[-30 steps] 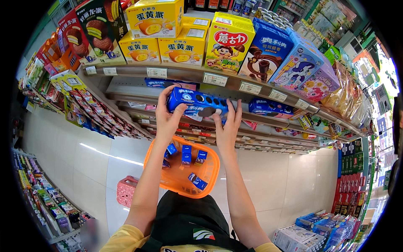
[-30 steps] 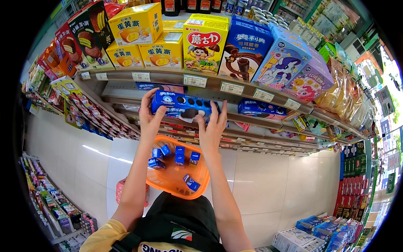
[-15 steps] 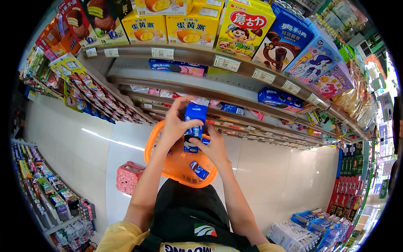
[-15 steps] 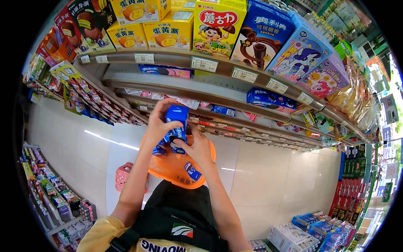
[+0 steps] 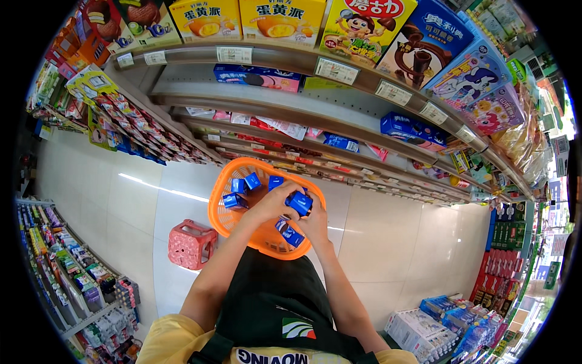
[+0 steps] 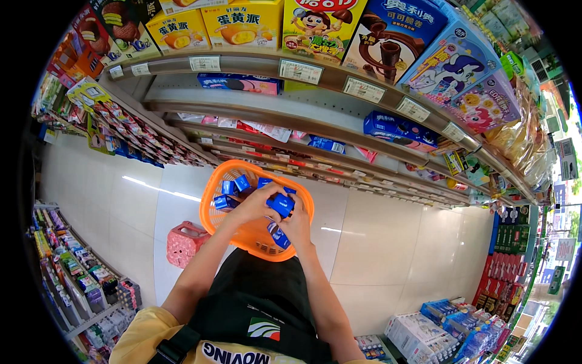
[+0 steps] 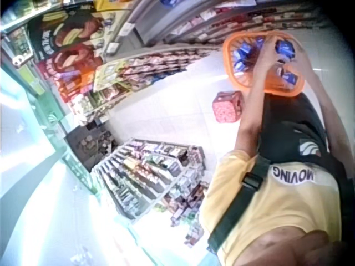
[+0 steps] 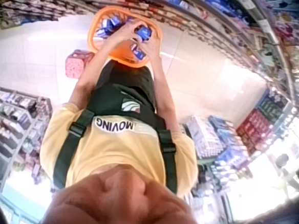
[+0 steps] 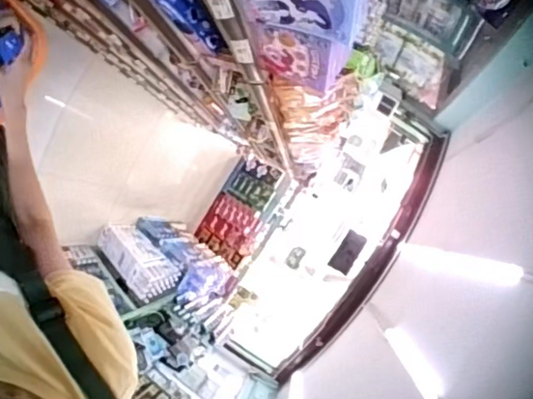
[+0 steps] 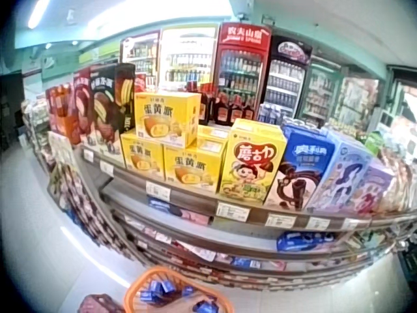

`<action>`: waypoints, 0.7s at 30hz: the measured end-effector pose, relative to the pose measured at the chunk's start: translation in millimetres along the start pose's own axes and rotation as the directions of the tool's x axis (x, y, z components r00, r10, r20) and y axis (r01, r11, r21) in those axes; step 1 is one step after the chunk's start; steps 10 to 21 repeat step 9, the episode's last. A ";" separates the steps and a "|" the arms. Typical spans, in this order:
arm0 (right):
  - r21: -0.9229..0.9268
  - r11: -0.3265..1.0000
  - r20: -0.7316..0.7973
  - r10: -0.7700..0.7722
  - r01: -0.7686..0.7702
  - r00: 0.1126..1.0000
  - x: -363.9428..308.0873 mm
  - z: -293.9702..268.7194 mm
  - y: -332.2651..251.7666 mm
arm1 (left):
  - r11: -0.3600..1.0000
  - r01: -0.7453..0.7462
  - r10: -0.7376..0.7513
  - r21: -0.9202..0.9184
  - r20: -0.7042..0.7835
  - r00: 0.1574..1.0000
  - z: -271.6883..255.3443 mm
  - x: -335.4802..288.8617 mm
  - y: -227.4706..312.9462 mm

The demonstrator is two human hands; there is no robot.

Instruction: The person picks up small boxes from a shelf and places them into an orange basket. They then remove price tags from the shelf and place them into the basket. Finally, they pick up blue packages from the shelf and place them into the basket.

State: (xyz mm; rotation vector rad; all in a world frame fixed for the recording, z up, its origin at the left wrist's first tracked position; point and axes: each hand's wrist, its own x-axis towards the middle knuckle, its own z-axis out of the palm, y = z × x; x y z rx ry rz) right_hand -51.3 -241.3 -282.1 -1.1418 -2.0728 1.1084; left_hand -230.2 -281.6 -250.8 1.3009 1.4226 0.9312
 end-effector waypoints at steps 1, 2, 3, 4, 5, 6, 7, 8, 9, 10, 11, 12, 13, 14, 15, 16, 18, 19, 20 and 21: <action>-0.028 1.000 -0.029 -0.015 0.014 0.999 -6.0 3.0 5.3 | 1.000 -0.002 0.002 0.006 0.026 1.000 4.8 -0.3 -5.7; -0.057 0.998 -0.056 -0.031 0.028 0.998 -10.8 4.2 6.4 | 1.000 -0.005 0.004 0.011 0.050 0.999 10.5 -0.5 -15.8; -0.100 0.994 -0.003 0.042 -0.042 0.999 -18.3 6.3 12.9 | 0.997 -0.051 0.048 0.052 0.064 0.997 16.1 -0.3 -26.0; -0.154 0.986 0.022 0.065 -0.061 0.998 -23.0 9.1 19.9 | 0.997 -0.014 0.007 0.080 0.088 0.996 22.6 -0.3 -35.8; -0.207 0.975 0.043 0.090 -0.080 0.995 -25.7 12.0 25.3 | 0.994 0.022 -0.035 0.110 0.114 0.993 27.5 0.6 -38.7; -0.260 0.961 0.063 0.117 -0.096 0.991 -28.7 14.3 30.7 | 0.988 0.058 -0.077 0.141 0.138 0.987 31.5 2.0 -41.8; -0.271 0.953 0.054 0.155 -0.134 0.987 -32.4 16.3 35.9 | 0.990 0.066 -0.086 0.125 0.160 0.983 34.2 3.6 -45.2; -0.282 0.944 0.046 0.193 -0.172 0.980 -34.5 17.1 36.6 | 0.994 0.059 -0.075 0.097 0.169 0.983 37.1 4.6 -51.1; -0.293 0.933 0.037 0.230 -0.210 0.972 -35.9 18.1 37.3 | 0.996 0.052 -0.064 0.069 0.178 0.982 40.1 5.7 -56.9; -0.293 0.933 0.037 0.230 -0.210 0.972 -35.9 18.1 37.3 | 0.996 0.052 -0.064 0.069 0.178 0.982 40.1 5.7 -56.9; -0.293 0.933 0.037 0.230 -0.210 0.972 -35.9 18.1 37.3 | 0.996 0.052 -0.064 0.069 0.178 0.982 40.1 5.7 -56.9; -0.293 0.933 0.037 0.230 -0.210 0.972 -35.9 18.1 37.3 | 0.996 0.052 -0.064 0.069 0.178 0.982 40.1 5.7 -56.9; -0.293 0.933 0.037 0.230 -0.210 0.972 -35.9 18.1 37.3 | 0.996 0.052 -0.064 0.069 0.178 0.982 40.1 5.7 -56.9; -0.293 0.933 0.037 0.230 -0.210 0.972 -35.9 18.1 37.3 | 0.996 0.052 -0.064 0.069 0.178 0.982 40.1 5.7 -56.9; -0.293 0.933 0.037 0.230 -0.210 0.972 -35.9 18.1 37.3 | 0.996 0.052 -0.064 0.069 0.178 0.982 40.1 5.7 -56.9; -0.293 0.933 0.037 0.230 -0.210 0.972 -35.9 18.1 37.3 | 0.996 0.052 -0.064 0.069 0.178 0.982 40.1 5.7 -56.9; -0.293 0.933 0.037 0.230 -0.210 0.972 -35.9 18.1 37.3 | 0.996 0.052 -0.064 0.069 0.178 0.982 40.1 5.7 -56.9; -0.293 0.933 0.037 0.230 -0.210 0.972 -35.9 18.1 37.3 | 0.996 0.052 -0.064 0.069 0.178 0.982 40.1 5.7 -56.9; -0.293 0.933 0.037 0.230 -0.210 0.972 -35.9 18.1 37.3 | 0.996 0.052 -0.064 0.069 0.178 0.982 40.1 5.7 -56.9; -0.293 0.933 0.037 0.230 -0.210 0.972 -35.9 18.1 37.3 | 0.996 0.052 -0.064 0.069 0.178 0.982 40.1 5.7 -56.9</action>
